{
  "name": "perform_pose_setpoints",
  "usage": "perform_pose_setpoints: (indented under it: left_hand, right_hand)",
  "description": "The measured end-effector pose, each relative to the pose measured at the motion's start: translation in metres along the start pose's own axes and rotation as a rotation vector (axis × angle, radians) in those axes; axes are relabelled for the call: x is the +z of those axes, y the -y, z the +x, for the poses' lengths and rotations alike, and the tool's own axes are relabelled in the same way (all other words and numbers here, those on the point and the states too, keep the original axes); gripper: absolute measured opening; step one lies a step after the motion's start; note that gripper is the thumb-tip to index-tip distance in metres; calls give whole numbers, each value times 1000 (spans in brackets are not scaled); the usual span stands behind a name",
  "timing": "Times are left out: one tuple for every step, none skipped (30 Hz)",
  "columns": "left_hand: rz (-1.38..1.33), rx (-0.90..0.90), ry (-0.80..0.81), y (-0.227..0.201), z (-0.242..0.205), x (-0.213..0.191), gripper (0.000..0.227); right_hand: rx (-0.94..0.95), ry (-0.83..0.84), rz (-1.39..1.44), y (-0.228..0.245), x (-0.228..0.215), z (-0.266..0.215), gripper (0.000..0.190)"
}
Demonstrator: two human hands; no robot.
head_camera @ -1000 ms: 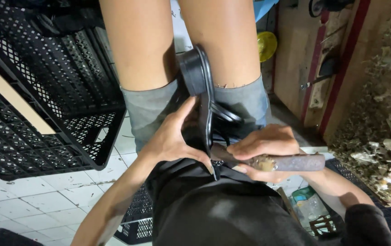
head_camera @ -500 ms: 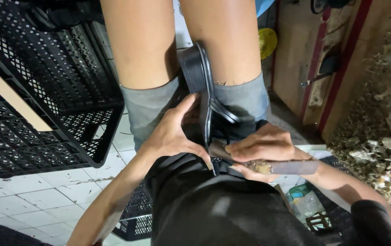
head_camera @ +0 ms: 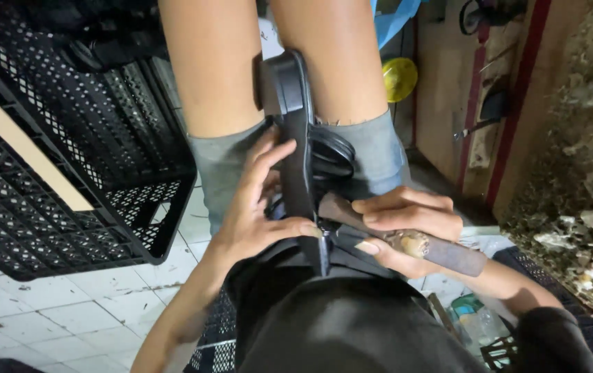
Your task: Assembling a shoe by applying adhesive, aligning the sole with the upper, and using a hammer to bond the components together.
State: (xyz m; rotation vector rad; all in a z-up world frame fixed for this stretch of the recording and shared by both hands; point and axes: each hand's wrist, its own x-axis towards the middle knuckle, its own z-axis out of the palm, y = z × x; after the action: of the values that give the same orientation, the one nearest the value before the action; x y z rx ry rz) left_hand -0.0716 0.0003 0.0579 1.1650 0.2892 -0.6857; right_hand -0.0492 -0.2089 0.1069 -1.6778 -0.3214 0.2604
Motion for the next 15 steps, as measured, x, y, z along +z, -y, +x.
perform_pose_setpoints:
  left_hand:
    - [94, 41, -27, -14, -8, 2, 85]
    - [188, 82, -54, -29, -16, 4, 70]
    - [194, 90, -62, -28, -24, -2, 70]
    - [118, 104, -54, -29, -32, -7, 76]
    - [45, 124, -48, -30, -39, -14, 87]
    - [55, 136, -58, -38, -42, -10, 87]
    - [150, 247, -114, -46, -45, -6, 88]
    - [246, 358, -171, -54, -48, -1, 90]
    - [249, 362, -178, -52, -51, -5, 90]
    - [510, 356, -243, -50, -55, -8, 87]
    - [773, 350, -310, -48, -56, -12, 84]
    - [776, 358, -320, -48, -53, -16, 84]
    - [709, 463, -398, -48, -50, -19, 58]
    - [640, 565, -475, -48, -48, -23, 32]
    - [640, 567, -480, -52, -46, -29, 32]
  right_hand:
    - [10, -44, 19, 5, 3, 2, 16]
    - [20, -88, 37, 9, 6, 5, 16]
    - [10, -84, 42, 13, 8, 8, 16]
    - [18, -80, 43, 16, 10, 12, 17]
    - [20, -74, 46, 19, 12, 17, 18]
    - [4, -69, 53, 22, 15, 25, 18]
    - [8, -70, 55, 25, 18, 32, 18]
    - [11, -71, 57, 29, 21, 37, 18]
    - [7, -66, 61, 31, 27, 40, 18]
    - [12, -62, -5, 34, 32, 42, 20]
    - [11, -59, -72, 36, 37, 46, 22]
    - [-1, -53, -69, 35, 35, 48, 22]
    - [28, -3, -41, 35, 33, 50, 22]
    - [56, 46, -13, 34, 32, 50, 22]
    - [53, 51, -13, 37, 28, 51, 22]
